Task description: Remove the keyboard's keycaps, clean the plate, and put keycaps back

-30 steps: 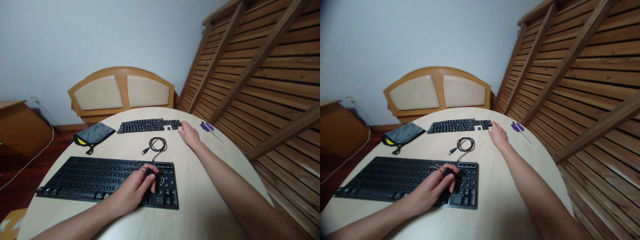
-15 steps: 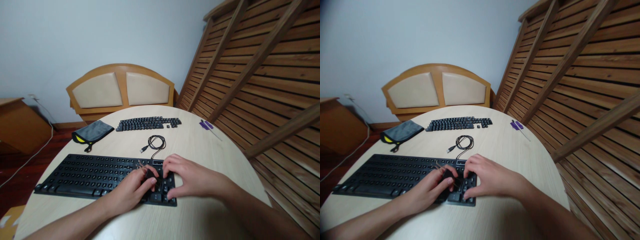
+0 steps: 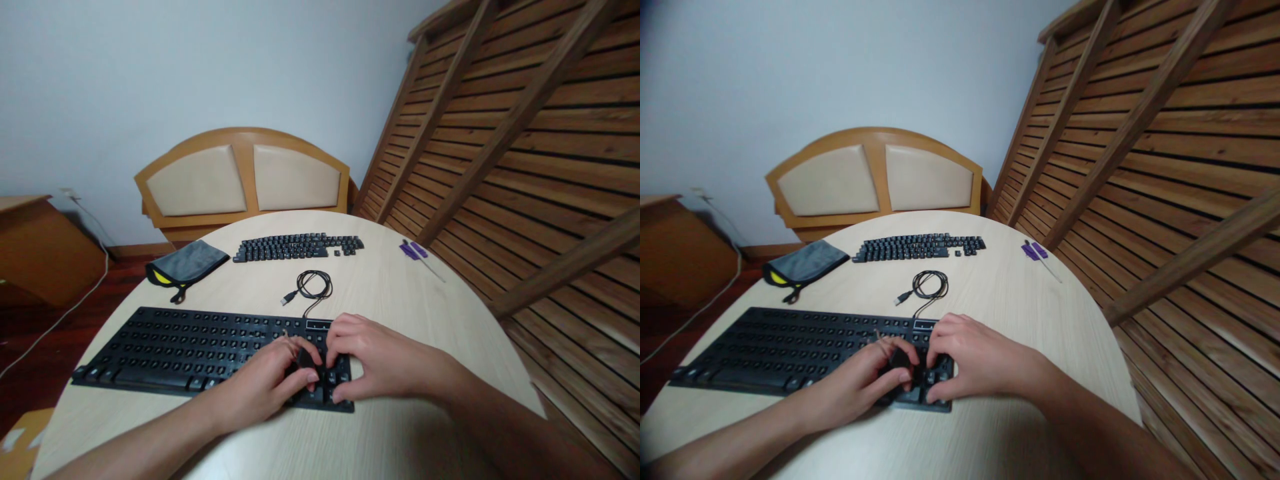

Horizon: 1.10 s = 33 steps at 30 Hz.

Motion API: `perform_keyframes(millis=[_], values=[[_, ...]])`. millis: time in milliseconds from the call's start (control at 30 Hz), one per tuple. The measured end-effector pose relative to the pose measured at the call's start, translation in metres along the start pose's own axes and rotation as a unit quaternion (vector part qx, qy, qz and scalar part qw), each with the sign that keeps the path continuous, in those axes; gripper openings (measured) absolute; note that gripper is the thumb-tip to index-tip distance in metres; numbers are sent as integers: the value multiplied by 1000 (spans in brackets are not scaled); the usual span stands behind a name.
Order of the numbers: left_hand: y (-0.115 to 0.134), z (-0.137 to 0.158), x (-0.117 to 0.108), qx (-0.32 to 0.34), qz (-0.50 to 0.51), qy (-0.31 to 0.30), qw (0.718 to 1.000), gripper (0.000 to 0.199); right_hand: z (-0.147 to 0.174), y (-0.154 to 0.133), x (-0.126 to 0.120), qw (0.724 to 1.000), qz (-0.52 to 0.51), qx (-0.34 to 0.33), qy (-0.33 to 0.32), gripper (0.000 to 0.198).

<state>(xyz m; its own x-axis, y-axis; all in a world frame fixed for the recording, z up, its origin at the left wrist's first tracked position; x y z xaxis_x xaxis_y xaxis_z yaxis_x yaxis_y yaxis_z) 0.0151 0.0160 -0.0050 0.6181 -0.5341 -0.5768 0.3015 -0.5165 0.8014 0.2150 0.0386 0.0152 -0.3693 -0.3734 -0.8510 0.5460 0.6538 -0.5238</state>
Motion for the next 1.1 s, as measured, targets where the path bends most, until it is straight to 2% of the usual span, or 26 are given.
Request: perform_keyframes(millis=[133, 333, 700, 867, 967, 1100], values=[[0, 0, 1, 15, -30, -20, 999, 26, -1, -1, -1, 1000, -9, -3, 1, 28], [2, 2, 0, 36, -33, -19, 999, 28, -1, -5, 1, 999, -33, 9, 7, 22], [6, 1, -2, 41, 13, -7, 999, 31, 2, -20, 6, 997, 54, 44, 22, 9], [2, 5, -3, 26, 70, 43, 996, 25, 1, -11, 5, 997, -3, 49, 64, 7], [-2, 4, -4, -3, 61, 82, 995, 22, 0, 1, -4, 996, -27, 51, 75, 10], [-5, 1, -3, -45, 30, 115, 992, 21, 0, 37, -26, 981, 8, 123, 152, 10]])
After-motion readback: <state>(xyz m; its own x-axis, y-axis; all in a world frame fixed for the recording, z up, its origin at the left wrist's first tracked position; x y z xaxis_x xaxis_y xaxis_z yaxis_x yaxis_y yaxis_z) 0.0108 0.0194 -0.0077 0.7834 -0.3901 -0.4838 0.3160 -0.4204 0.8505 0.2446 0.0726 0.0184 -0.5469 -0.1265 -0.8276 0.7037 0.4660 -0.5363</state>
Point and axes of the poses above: each hand's wrist, its own z-axis away from the middle knuckle, its own x-axis out of the palm, y = z × x, the point moved 3 cm from there along -z, towards the middle knuckle, and after that the axes turned 9 degrees about x, right-handed, at the moved point
